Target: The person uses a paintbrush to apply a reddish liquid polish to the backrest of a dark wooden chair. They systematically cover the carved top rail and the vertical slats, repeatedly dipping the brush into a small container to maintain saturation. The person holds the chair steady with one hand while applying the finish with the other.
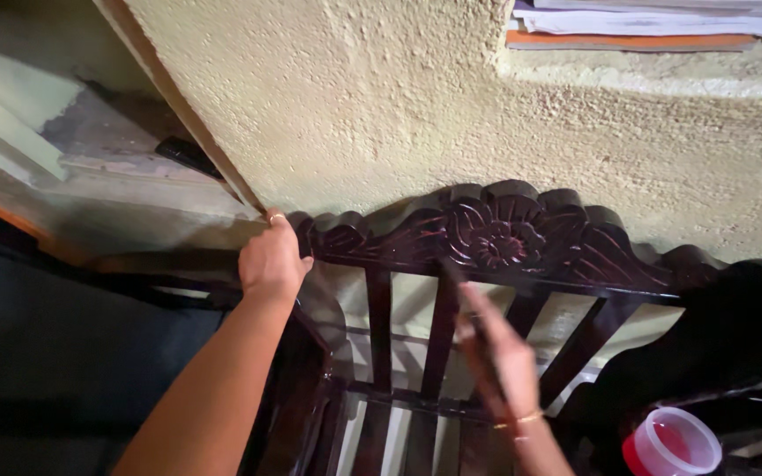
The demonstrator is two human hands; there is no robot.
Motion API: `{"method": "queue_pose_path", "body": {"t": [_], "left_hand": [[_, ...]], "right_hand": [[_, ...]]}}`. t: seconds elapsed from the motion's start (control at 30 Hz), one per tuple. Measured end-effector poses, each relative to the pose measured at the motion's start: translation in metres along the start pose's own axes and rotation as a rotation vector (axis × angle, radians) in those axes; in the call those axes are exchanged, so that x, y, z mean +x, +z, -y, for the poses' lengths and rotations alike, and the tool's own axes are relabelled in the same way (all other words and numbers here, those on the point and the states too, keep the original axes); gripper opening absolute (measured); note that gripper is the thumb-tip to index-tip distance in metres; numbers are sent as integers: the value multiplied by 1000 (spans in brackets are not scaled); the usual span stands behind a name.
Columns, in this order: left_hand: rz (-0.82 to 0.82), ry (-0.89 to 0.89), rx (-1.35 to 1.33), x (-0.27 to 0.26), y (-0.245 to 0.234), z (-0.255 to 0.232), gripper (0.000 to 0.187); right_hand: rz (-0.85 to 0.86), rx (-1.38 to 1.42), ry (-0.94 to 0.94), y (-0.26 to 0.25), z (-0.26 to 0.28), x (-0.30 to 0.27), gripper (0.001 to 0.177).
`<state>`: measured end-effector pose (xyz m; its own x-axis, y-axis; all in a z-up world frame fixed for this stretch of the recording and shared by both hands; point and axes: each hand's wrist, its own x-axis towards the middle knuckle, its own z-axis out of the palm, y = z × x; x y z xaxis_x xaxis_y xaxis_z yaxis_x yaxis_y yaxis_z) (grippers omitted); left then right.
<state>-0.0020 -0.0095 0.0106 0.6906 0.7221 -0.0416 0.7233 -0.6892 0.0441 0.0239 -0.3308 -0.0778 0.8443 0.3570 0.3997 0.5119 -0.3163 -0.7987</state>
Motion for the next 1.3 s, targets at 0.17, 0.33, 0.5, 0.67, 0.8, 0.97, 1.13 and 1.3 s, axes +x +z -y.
{"method": "queue_pose_path", "body": {"t": [0.17,0.33,0.5,0.67,0.8,0.97,1.13,1.3], "left_hand": [[-13,13,-19,2,1,1,82],[-6,-3,-14,2,3,0,81],[-16,8,-8,1,3,0,84],[-9,5,-16,3,2,0,83],[3,0,-21,1,0,0,82],[-14,8,-29,-1,0,0,80],[-21,8,-10,0,2,0,78],[-21,9,0,3,5,1,86]], "right_hand": [[-426,0,-21,-91,-48,-8,41],[-852,-313,399,-134,-62,-14,34],[-720,-252,241,-85,-56,13,42],[-407,200,327,11,18,15,45],[-17,463,48,50,66,22,44],[90,87,96,42,69,45,47],[-347,-21,-11,-37,11,22,35],[-659,100,19,-118,-48,-18,27]]}}
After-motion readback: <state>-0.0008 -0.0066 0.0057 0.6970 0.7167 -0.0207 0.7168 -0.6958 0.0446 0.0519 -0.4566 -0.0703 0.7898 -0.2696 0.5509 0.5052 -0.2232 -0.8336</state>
